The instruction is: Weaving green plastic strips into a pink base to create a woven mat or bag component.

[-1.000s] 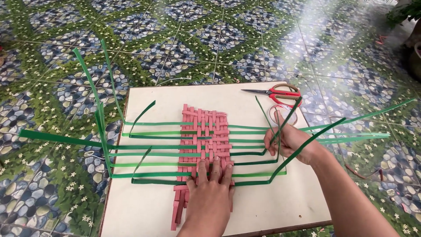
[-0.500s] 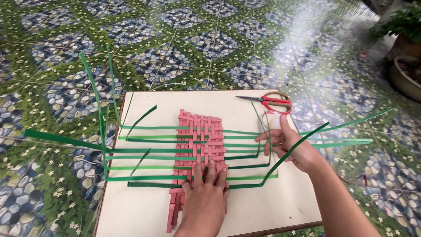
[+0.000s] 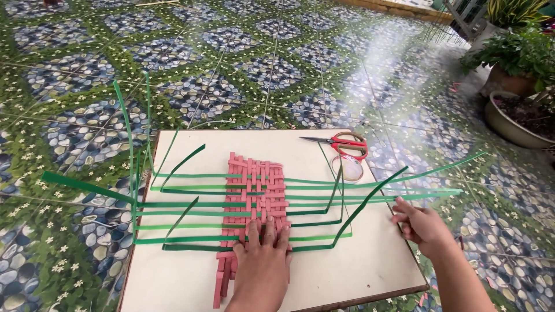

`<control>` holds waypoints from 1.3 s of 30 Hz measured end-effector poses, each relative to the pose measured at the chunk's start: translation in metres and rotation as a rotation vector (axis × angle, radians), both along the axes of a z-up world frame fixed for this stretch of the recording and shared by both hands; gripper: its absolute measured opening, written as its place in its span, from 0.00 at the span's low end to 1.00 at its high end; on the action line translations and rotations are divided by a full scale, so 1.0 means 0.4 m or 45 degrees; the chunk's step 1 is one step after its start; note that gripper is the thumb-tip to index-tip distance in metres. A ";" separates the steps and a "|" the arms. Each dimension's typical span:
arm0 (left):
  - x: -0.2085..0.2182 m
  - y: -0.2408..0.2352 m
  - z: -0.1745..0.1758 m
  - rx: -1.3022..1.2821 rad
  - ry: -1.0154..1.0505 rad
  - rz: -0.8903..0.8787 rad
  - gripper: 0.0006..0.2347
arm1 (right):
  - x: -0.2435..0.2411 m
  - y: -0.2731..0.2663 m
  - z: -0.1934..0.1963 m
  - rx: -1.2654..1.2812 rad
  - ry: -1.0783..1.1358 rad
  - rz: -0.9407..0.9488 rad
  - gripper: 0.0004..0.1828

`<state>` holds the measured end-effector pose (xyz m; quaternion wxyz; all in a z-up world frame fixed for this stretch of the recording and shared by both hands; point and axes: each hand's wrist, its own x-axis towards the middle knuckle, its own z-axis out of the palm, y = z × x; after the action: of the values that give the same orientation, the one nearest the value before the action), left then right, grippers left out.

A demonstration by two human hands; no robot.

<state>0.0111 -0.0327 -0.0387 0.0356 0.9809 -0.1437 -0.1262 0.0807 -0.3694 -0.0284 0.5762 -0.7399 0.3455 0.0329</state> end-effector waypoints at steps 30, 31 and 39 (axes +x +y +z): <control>-0.001 -0.001 -0.017 0.000 -0.084 0.010 0.24 | 0.032 0.143 0.102 -0.877 -0.169 0.092 0.20; -0.001 -0.001 -0.017 -0.009 -0.101 0.015 0.24 | 0.033 0.136 0.107 -0.940 -0.111 0.136 0.23; -0.004 -0.002 -0.026 0.010 -0.135 0.005 0.24 | 0.041 0.105 0.109 -1.071 -0.194 0.169 0.20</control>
<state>0.0097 -0.0334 -0.0490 0.0244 0.9866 -0.1429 -0.0746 0.0969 -0.3276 0.0152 0.2448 -0.9314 0.2369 -0.1286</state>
